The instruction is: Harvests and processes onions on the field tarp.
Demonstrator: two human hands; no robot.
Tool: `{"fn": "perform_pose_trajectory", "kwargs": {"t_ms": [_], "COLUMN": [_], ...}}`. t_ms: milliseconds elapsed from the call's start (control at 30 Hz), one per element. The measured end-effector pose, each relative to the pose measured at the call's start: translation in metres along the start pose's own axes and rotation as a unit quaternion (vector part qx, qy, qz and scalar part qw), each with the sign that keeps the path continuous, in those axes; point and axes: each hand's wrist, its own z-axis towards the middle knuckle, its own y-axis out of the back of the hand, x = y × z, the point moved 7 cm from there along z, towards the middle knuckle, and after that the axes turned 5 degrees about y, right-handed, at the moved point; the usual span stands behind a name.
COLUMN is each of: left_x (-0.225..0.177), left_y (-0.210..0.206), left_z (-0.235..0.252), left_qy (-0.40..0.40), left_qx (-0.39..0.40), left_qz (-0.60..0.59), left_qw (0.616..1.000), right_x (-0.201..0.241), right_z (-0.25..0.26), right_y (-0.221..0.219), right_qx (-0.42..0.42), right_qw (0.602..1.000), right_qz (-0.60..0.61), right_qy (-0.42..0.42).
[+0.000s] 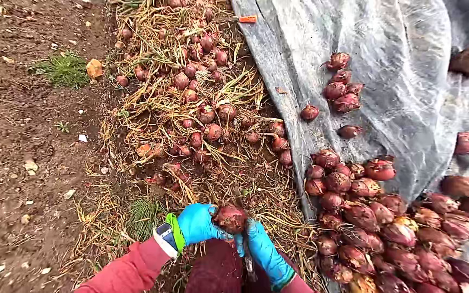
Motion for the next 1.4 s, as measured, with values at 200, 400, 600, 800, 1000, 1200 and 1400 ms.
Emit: {"fn": "perform_pose_trajectory", "kwargs": {"t_ms": [200,400,600,800,1000,1200,1400], "left_x": [-0.008,-0.074,-0.094,0.103,0.222,0.212,0.065], "left_y": [-0.004,-0.04,0.002,0.078,-0.016,-0.029,-0.022], "left_z": [-0.043,-0.084,-0.063,0.02,0.134,0.112,0.017], "left_qy": [-0.012,-0.065,-0.052,0.154,0.359,0.319,0.093], "left_qx": [0.019,-0.006,-0.111,-0.297,-0.261,-0.2,-0.103], "left_qz": [0.067,0.099,0.146,-0.106,-0.241,-0.236,-0.073], "left_qw": [0.997,0.993,0.982,0.936,0.863,0.896,0.988], "right_x": [0.012,0.016,0.092,0.046,-0.053,-0.089,-0.044], "right_z": [-0.052,-0.098,-0.119,-0.116,-0.129,-0.101,-0.024], "right_y": [0.008,0.006,0.056,0.121,0.078,0.073,0.009], "right_qx": [-0.009,0.048,-0.136,-0.235,-0.214,-0.189,-0.009], "right_qw": [0.992,0.973,0.963,0.962,0.958,0.95,0.993], "right_qz": [-0.116,-0.224,-0.214,-0.133,-0.088,-0.023,0.009], "right_qy": [-0.042,-0.011,0.094,0.032,-0.17,-0.245,-0.117]}}
